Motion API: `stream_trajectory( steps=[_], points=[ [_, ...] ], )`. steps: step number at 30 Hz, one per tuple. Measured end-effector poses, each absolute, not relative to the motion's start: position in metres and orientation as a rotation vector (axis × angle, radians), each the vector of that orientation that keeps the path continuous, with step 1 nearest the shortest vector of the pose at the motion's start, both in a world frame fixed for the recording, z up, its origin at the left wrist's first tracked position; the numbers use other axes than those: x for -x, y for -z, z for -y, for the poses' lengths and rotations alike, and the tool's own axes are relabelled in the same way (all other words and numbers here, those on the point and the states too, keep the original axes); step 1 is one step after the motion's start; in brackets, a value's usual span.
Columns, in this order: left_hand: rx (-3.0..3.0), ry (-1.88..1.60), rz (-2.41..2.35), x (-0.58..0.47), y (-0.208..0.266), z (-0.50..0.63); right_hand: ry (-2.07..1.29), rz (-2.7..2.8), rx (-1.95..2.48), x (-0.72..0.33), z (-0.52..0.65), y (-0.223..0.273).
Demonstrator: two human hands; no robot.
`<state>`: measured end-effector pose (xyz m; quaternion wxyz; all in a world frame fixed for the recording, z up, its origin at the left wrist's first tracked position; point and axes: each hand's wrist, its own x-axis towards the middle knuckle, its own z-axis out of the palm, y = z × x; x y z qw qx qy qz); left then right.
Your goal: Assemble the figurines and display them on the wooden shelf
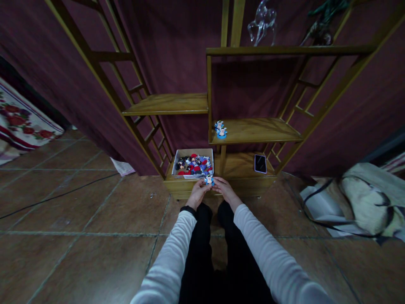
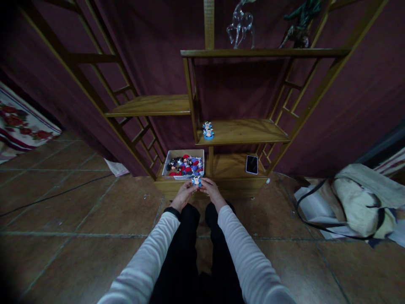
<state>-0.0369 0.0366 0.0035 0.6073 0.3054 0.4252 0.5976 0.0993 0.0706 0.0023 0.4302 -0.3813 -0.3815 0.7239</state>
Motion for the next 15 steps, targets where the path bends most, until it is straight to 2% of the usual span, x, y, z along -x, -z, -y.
stream_trajectory(
  steps=[15],
  points=[
    [-0.806, -1.357, -1.008, 0.0347, -0.0051, -0.0353, -1.75, 1.029, 0.941, -0.0979, -0.0717, 0.0026]
  ],
)
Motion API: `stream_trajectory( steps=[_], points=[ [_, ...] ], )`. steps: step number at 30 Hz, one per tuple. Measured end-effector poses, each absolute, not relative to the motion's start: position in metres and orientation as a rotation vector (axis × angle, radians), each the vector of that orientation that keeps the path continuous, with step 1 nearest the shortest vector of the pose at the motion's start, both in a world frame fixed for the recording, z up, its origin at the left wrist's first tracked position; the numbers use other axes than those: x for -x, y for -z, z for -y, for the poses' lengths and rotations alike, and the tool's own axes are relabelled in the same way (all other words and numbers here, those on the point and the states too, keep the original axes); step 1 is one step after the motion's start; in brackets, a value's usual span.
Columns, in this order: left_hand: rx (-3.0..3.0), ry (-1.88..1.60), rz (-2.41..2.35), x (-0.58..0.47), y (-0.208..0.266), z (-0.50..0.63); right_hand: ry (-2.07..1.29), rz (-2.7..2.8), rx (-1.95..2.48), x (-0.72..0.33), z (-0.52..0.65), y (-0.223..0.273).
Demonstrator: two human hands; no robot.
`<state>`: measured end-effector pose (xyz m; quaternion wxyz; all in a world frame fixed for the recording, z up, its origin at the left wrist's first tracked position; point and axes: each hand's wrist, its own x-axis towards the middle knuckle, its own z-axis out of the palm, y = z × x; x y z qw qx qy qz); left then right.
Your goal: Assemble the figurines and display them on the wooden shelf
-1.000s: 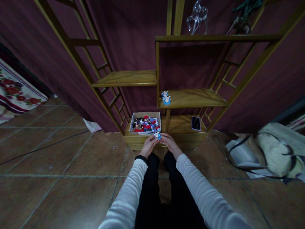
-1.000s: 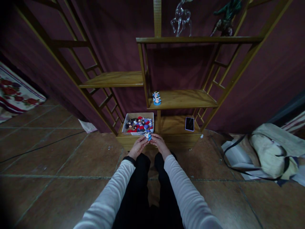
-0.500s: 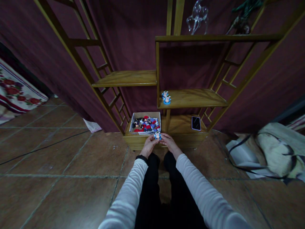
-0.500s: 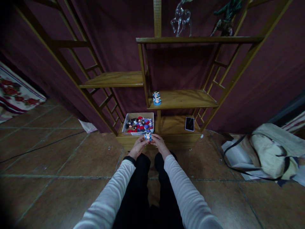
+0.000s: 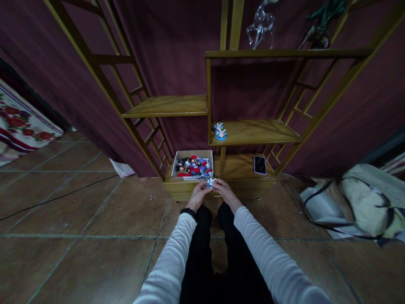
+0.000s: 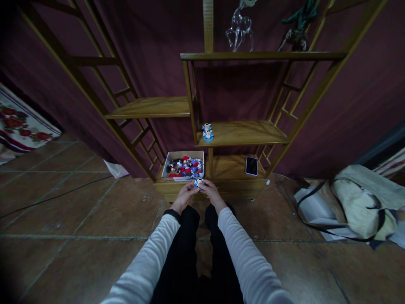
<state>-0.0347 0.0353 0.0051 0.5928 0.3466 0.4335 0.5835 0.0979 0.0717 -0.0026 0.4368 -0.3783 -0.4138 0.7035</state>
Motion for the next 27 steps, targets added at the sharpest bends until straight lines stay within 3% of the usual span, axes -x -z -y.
stream_trajectory(
  steps=[27],
  points=[
    [-0.916, -1.315, -0.977, 0.025, 0.0, -0.042, -1.6, 1.064, 0.889, -0.111, -0.074, 0.0]
  ],
)
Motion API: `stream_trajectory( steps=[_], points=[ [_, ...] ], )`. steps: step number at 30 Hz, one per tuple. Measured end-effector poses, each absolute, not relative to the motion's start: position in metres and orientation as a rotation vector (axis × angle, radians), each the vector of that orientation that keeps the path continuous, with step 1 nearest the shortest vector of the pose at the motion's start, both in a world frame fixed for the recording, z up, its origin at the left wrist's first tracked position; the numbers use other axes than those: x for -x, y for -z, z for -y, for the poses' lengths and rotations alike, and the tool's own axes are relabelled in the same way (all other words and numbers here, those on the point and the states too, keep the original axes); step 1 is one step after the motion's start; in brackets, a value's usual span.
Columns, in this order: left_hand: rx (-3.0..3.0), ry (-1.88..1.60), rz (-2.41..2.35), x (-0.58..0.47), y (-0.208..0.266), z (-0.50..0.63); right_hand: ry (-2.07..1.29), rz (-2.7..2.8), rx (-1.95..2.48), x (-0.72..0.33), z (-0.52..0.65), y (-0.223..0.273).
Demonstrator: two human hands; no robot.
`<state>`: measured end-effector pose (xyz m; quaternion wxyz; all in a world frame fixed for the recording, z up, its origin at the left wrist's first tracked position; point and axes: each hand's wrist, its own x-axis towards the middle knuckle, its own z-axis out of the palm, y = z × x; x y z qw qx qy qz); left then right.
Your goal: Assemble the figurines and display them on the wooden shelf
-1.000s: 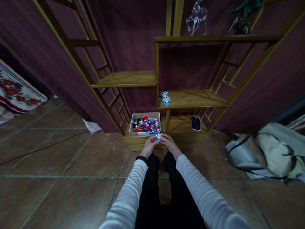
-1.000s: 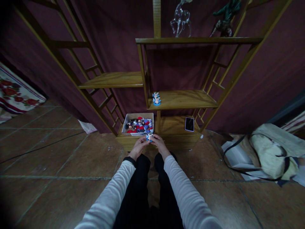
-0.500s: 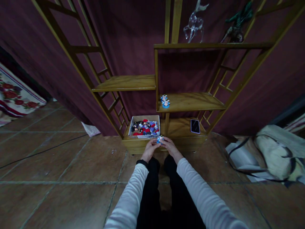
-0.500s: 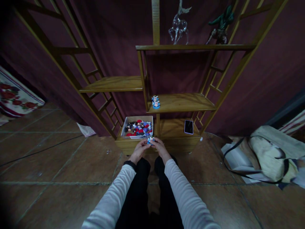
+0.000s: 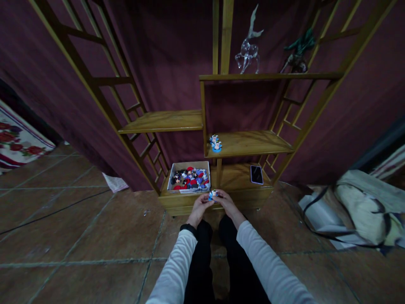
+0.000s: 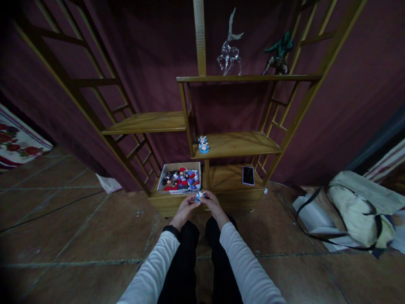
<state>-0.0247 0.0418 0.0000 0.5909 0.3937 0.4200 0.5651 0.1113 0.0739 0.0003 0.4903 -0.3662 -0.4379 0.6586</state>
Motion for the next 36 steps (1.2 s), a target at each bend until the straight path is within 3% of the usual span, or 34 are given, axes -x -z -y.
stream_trajectory(
  steps=[26, 36],
  points=[
    [-1.051, -1.316, -1.111, 0.013, 0.012, -0.045, -1.495, 1.18, 0.993, -0.121, -0.077, 0.003],
    [-1.732, -1.183, -1.594, 0.009, 0.002, -0.033, -1.521, 1.221, 0.983, -0.122, -0.078, 0.006]
  ],
)
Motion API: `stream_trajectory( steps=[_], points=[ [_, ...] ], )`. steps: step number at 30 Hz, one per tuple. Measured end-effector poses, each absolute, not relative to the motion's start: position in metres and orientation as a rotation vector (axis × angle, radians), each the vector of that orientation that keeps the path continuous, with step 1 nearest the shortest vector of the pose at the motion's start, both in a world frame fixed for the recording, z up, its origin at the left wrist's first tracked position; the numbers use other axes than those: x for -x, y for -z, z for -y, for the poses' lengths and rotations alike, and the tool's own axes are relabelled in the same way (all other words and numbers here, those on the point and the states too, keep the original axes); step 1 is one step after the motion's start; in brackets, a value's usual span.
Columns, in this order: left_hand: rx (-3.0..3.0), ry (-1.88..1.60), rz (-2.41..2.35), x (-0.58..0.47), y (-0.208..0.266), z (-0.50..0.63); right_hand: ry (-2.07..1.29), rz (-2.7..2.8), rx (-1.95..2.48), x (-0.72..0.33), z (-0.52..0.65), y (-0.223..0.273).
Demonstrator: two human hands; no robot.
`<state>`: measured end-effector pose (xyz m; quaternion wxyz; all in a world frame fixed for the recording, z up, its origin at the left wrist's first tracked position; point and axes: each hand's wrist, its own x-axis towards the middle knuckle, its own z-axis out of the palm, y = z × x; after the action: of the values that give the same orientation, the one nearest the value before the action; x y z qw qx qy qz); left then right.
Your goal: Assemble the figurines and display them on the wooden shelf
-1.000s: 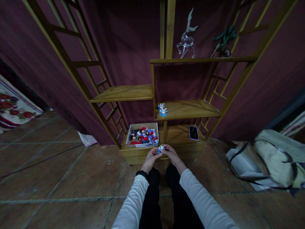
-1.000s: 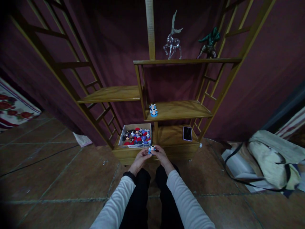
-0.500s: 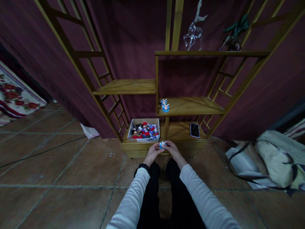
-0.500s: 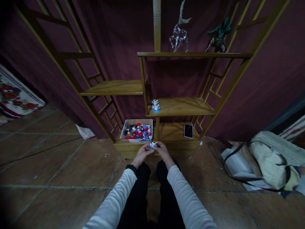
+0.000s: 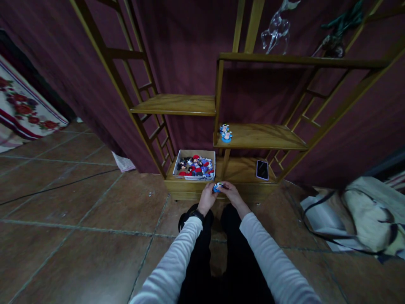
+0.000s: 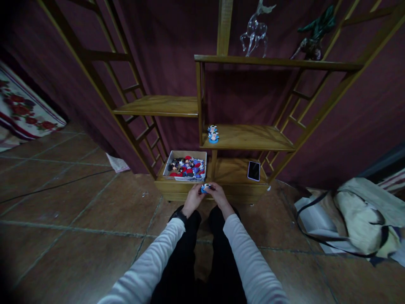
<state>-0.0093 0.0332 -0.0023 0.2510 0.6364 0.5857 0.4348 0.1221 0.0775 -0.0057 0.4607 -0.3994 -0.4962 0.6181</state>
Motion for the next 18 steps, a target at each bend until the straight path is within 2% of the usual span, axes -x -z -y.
stream_trajectory(
  steps=[11, 18],
  points=[
    [-2.344, -0.811, -1.791, 0.004, -0.01, -0.018, -1.546, 1.273, 0.934, -0.127, -0.074, 0.004],
    [-2.462, -0.687, -1.85, 0.004, -0.009, -0.017, -1.552, 1.283, 0.942, -0.127, -0.075, 0.005]
  ],
)
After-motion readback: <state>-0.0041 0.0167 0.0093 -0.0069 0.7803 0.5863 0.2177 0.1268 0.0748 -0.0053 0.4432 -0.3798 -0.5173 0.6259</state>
